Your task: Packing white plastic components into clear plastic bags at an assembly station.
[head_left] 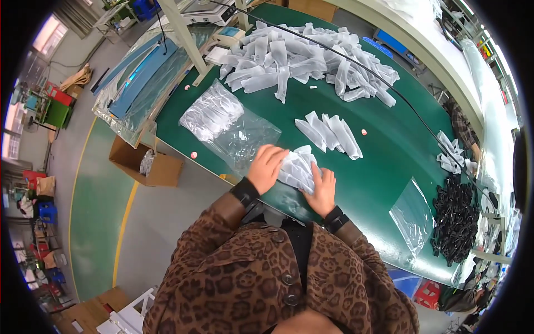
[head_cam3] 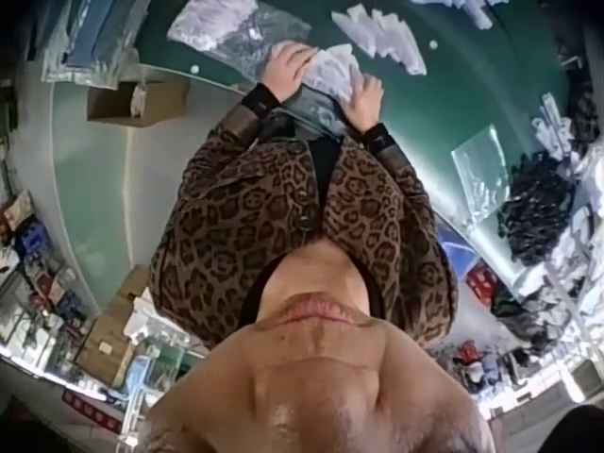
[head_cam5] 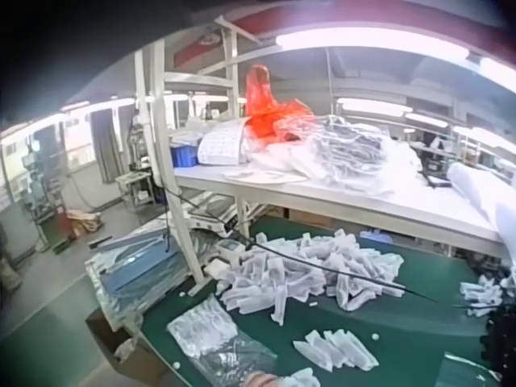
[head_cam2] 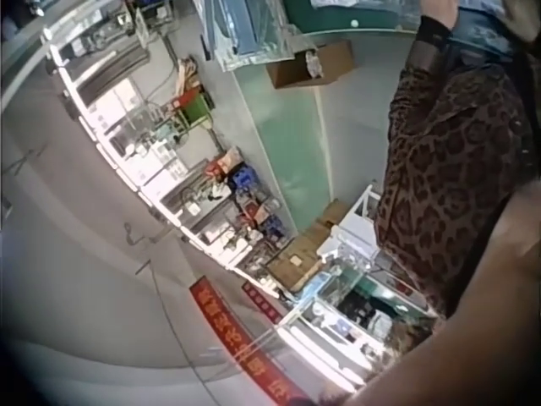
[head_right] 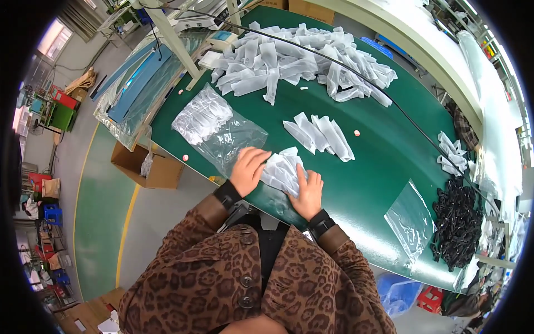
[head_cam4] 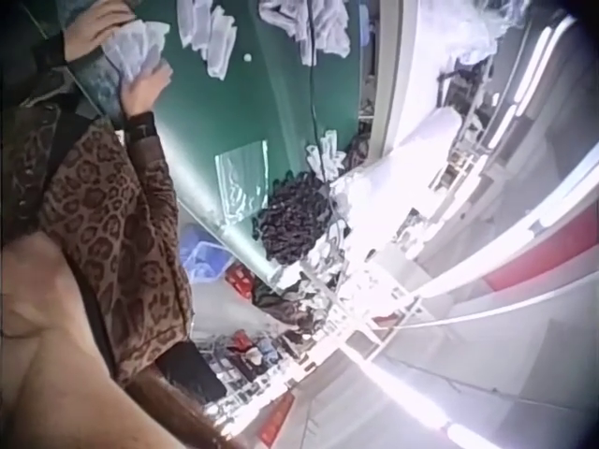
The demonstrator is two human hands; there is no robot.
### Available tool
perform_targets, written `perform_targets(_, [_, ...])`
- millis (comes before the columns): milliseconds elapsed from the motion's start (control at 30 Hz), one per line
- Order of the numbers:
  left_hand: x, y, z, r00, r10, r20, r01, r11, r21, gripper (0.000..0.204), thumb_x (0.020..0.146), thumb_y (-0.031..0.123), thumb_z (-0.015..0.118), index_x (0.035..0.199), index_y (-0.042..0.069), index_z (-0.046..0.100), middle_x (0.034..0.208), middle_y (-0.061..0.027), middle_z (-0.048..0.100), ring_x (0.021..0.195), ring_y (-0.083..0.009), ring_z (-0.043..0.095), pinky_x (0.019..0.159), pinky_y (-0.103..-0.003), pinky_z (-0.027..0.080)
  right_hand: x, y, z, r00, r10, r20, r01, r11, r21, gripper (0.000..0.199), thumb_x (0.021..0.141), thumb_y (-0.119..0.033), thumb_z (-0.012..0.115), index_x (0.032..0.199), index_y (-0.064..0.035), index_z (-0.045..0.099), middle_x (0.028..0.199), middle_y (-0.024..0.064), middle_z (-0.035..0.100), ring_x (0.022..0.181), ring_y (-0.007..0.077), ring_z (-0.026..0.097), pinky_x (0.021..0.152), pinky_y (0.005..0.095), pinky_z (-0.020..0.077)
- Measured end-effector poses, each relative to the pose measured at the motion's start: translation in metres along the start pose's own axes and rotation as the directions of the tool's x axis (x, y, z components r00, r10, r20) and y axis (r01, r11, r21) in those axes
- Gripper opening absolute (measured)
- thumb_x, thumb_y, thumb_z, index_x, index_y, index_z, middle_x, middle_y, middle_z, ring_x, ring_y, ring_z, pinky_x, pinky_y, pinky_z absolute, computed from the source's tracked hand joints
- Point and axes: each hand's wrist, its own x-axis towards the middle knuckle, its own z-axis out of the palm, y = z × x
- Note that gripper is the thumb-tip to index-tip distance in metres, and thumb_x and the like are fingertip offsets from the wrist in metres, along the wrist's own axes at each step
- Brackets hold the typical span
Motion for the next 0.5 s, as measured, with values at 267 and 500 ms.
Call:
perform_targets(267, [-0.011,-0.027,-0.062,0.975,-0.114,-0.189,0.211,0.737,0.643,0.028,0.08,0.012,0.069,0.107,0.01,0.064,0.104,-0.0075,0.058,0.1,-0.0288,0.055,0.082,-0.044,0.046,0.042,-0.055,0.019,0.996,-0.081,0.023,0.081,0.996,-0.025,0.087,0.062,-0.022,0.083,0.138,-0.0048,0.043,0.113,0.0208,0.047,0.104,0.0378,0.045,0.083,0.0456,0.0379])
perform_targets(500, [-0.009,-0.043,-0.078,0.991,0.035,-0.126,0.028,0.886,0.462,0.008,0.084,0.007,0.063,0.09,0.006,0.059,0.07,-0.0139,0.058,0.062,-0.0353,0.06,0.054,-0.041,0.048,0.095,-0.095,0.069,0.993,-0.056,0.103,0.051,0.997,0.056,0.085,0.064,-0.024,0.08,0.137,-0.0018,0.044,0.109,0.0212,0.049,0.1,0.0371,0.046,0.08,0.0475,0.038])
